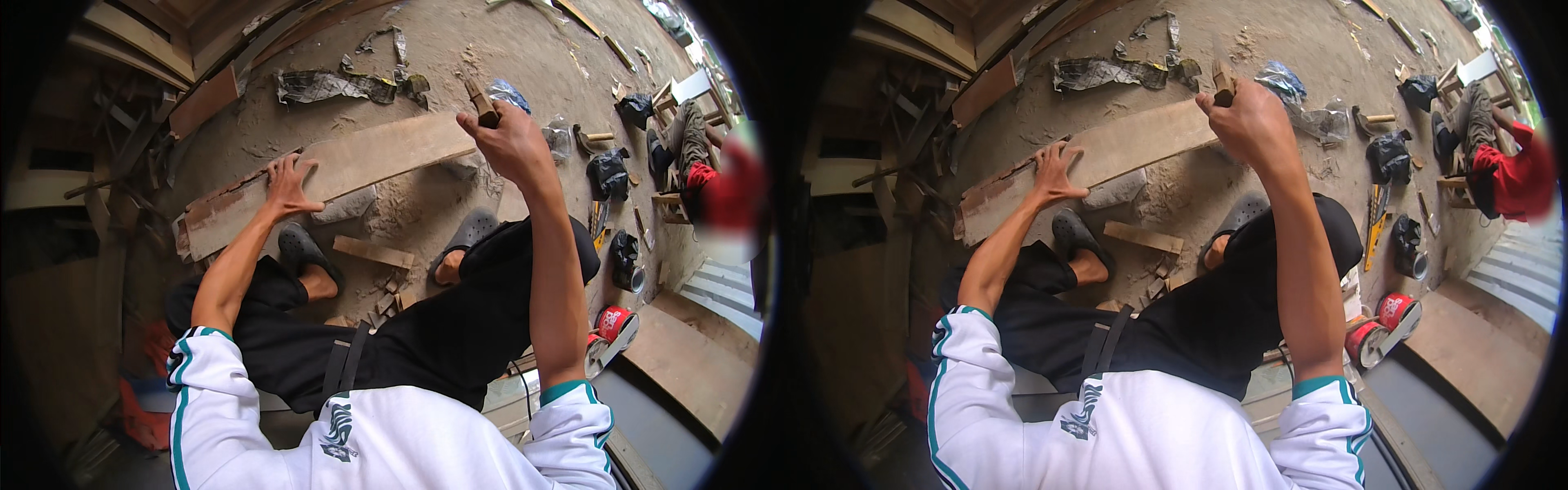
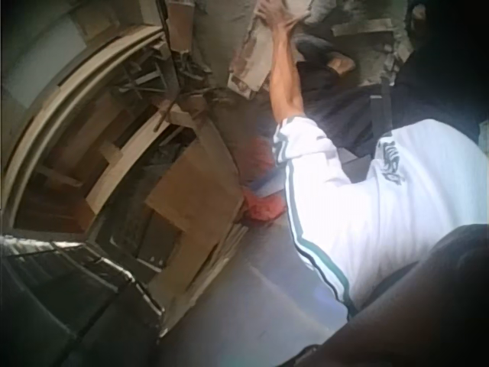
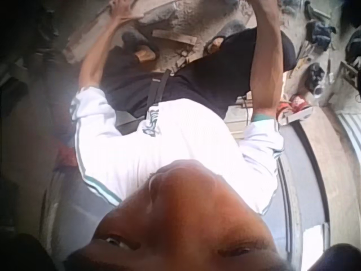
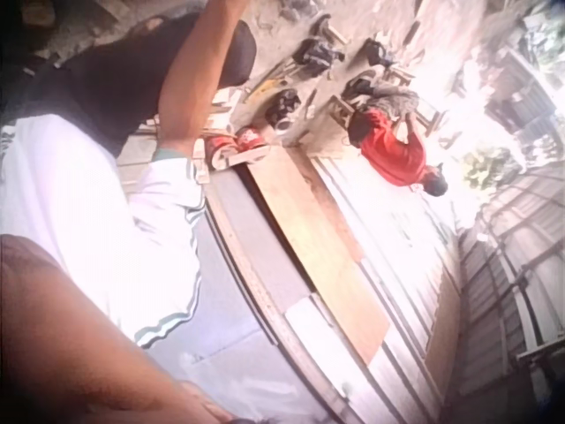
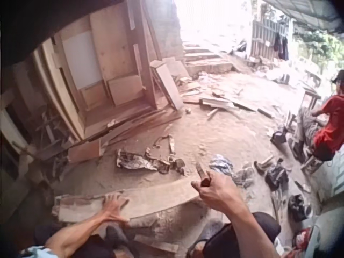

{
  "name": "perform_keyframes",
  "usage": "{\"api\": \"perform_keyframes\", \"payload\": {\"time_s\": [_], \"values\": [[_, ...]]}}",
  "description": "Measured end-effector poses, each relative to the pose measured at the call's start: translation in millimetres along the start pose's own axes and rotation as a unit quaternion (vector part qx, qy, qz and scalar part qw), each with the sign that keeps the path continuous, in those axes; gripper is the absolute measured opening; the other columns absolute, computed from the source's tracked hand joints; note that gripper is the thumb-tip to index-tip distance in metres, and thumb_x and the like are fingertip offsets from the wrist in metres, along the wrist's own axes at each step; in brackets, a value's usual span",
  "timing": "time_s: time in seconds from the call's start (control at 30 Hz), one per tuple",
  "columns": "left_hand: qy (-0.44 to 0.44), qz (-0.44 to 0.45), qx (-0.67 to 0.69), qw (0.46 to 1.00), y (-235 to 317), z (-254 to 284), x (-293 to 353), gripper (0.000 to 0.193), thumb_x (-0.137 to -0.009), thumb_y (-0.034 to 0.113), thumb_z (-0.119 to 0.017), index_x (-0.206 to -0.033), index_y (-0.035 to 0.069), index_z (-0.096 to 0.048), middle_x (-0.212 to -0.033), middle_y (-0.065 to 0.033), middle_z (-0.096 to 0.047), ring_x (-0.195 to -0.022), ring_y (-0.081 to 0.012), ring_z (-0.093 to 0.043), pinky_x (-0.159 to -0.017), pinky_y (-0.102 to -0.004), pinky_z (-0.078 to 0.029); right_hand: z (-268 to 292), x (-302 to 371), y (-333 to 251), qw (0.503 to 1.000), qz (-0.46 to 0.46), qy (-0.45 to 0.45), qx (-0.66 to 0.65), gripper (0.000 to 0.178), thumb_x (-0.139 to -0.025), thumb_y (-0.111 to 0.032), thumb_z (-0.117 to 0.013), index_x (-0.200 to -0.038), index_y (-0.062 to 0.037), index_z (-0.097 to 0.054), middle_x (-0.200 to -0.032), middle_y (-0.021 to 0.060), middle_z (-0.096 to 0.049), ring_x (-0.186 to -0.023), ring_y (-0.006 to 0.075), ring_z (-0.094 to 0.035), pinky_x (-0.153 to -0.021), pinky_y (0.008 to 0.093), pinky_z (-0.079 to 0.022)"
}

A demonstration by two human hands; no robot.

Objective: The person sits on the floor and uses a hand saw to cut a rectangular wooden plank. They hold the plank with their left hand and saw with their right hand, making repeated back-and-forth strokes along the plank's length.

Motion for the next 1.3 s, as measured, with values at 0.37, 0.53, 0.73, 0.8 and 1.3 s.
{"api": "perform_keyframes", "payload": {"time_s": [0.37,0.53,0.73,0.8,1.3], "values": [[0.106,-0.015,0.094,0.99,79,-18,-74,0.097,-0.046,0.052,-0.08,-0.13,0.02,-0.046,-0.128,-0.0198,-0.036,-0.127,-0.0373,-0.03,-0.105,-0.0529,-0.017,24,16,30,0.997,-0.067,0.015,-0.031,0.05,-0.088,-0.046,-0.065,-0.093,0.0043,-0.065,-0.08,0.0208,-0.068,-0.078,0.0356,-0.067,-0.074,0.0423,-0.05],[0.092,-0.011,0.117,0.989,86,-68,-84,0.096,-0.045,0.051,-0.081,-0.129,0.021,-0.046,-0.13,-0.0198,-0.034,-0.128,-0.0382,-0.028,-0.105,-0.0543,-0.017,25,24,32,0.998,-0.068,0.008,-0.016,0.048,-0.088,-0.044,-0.066,-0.093,0.0039,-0.065,-0.08,0.0203,-0.068,-0.079,0.0348,-0.067,-0.073,0.0416,-0.05],[0.057,-0.045,0.126,0.989,83,-117,-90,0.099,-0.043,0.05,-0.083,-0.129,0.022,-0.044,-0.131,-0.0193,-0.033,-0.128,-0.0385,-0.027,-0.104,-0.0564,-0.017,22,32,26,0.998,-0.06,-0.011,-0.005,0.042,-0.088,-0.035,-0.068,-0.095,0.0053,-0.061,-0.073,0.022,-0.063,-0.068,0.0364,-0.061,-0.066,0.0433,-0.046],[0.045,-0.046,0.112,0.992,75,-125,-89,0.1,-0.042,0.05,-0.084,-0.13,0.022,-0.044,-0.132,-0.0193,-0.033,-0.129,-0.0386,-0.026,-0.105,-0.0569,-0.017,15,30,28,0.998,-0.062,-0.026,-0.002,0.041,-0.088,-0.035,-0.068,-0.094,0.0052,-0.06,-0.072,0.0224,-0.061,-0.066,0.0365,-0.06,-0.064,0.043,-0.045],[-0.025,-0.001,0.114,0.993,36,-150,-74,0.098,-0.049,0.045,-0.087,-0.135,0.026,-0.043,-0.142,-0.0199,-0.03,-0.135,-0.0392,-0.025,-0.109,-0.0555,-0.017,-14,27,16,0.996,-0.049,-0.073,-0.023,0.042,-0.089,-0.038,-0.07,-0.089,0.0024,-0.058,-0.062,0.0097,-0.052,-0.056,0.0171,-0.046,-0.054,0.035,-0.04]]}}
Point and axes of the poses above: each hand's wrist, its own x-axis away from the middle knuckle, its own z-axis out of the back of the hand, y = z × x, the point moved 6 cm from there along -x, towards the middle knuckle
